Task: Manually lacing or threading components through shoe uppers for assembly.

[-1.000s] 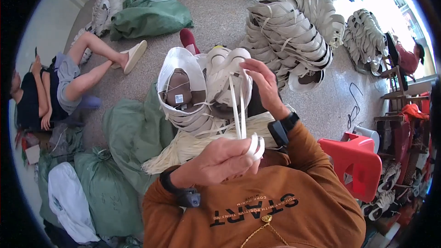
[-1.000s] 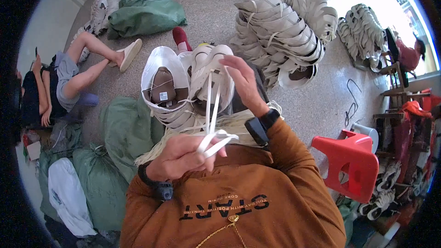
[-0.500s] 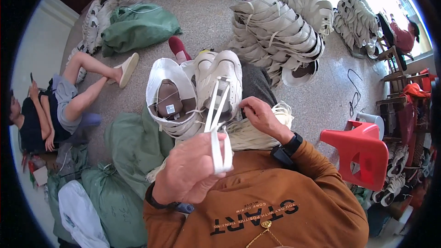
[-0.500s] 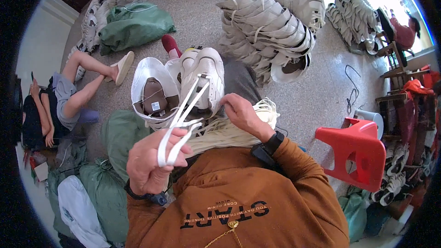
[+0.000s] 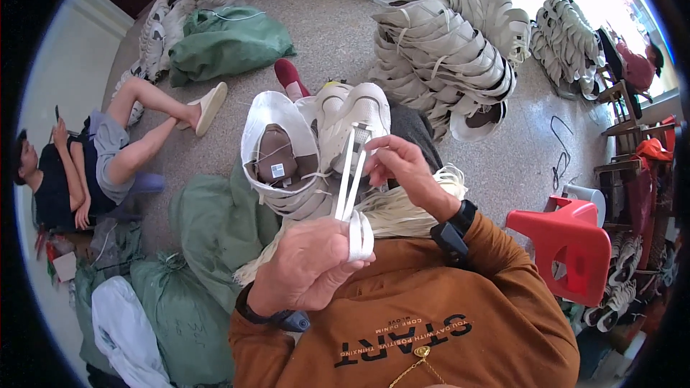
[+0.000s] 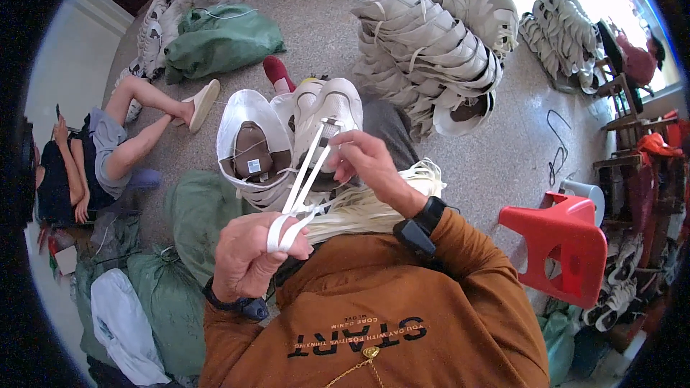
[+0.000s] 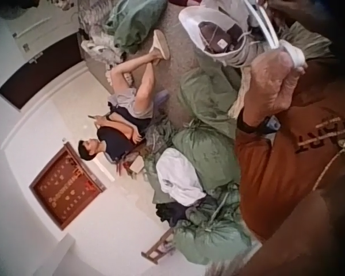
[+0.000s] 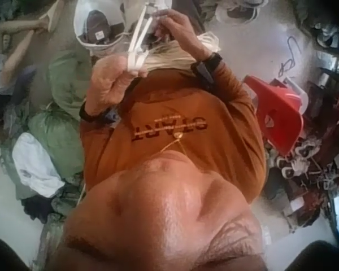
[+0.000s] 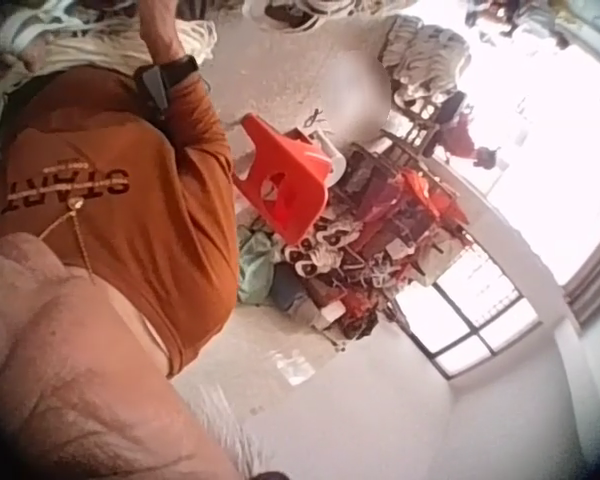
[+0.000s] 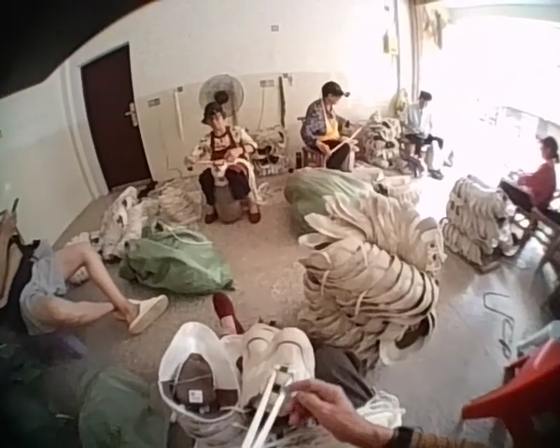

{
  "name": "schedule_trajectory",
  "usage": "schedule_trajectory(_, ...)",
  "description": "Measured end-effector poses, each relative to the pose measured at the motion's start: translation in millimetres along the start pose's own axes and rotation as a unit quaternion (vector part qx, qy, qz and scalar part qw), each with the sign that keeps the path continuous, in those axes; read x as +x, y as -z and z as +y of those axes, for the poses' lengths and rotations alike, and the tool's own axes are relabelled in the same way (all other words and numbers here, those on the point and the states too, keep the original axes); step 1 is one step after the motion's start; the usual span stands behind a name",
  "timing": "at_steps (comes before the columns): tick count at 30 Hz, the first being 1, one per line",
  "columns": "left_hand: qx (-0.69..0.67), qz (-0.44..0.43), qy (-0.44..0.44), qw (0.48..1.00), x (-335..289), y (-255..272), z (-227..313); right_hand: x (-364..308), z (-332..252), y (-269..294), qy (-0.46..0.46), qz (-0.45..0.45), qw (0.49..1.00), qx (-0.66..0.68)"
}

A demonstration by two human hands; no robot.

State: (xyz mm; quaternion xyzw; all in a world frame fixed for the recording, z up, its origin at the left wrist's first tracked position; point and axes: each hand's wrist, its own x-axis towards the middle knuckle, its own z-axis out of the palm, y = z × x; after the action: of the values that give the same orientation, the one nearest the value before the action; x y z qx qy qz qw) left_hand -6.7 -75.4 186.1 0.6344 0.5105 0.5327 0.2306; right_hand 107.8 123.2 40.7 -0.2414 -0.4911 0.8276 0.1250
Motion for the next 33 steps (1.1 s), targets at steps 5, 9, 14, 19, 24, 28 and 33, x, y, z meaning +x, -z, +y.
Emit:
schedule_trajectory(5, -0.007, -0.043, -0.010, 0.999, -1.4, 2.2, -2.6, 16.1, -2.9, -11.1, -0.043, -0.029, 0.997, -0.057)
schedule_trajectory(9, -0.007, -0.109, -0.013, 0.994, -7.3, -3.8, -10.4, 20.0, -9.2, -29.4, -0.146, -0.061, 0.981, 0.108)
schedule_trajectory(14, 0.079, 0.142, 0.133, 0.978, -16.5, 3.9, -47.2, -1.4, -17.3, -31.9, -0.067, -0.047, 0.987, 0.137)
schedule_trajectory(19, -0.310, 0.151, 0.362, 0.866, -23.8, -11.8, -126.1, -29.1, 5.6, -45.8, 0.051, -0.112, 0.990, -0.067)
schedule_trajectory(24, -0.582, 0.113, 0.478, 0.648, -3.0, -31.4, -159.1, -43.6, 2.3, -49.3, 0.022, -0.143, 0.987, -0.063)
schedule_trajectory(28, -0.567, 0.167, 0.455, 0.666, 9.7, -31.0, -173.4, -51.5, -17.6, -27.9, 0.035, -0.124, 0.979, -0.158)
schedule_trajectory(33, -0.246, 0.014, 0.475, 0.845, 30.0, 10.8, -175.8, -51.0, -44.4, 16.1, 0.225, -0.003, 0.929, -0.294)
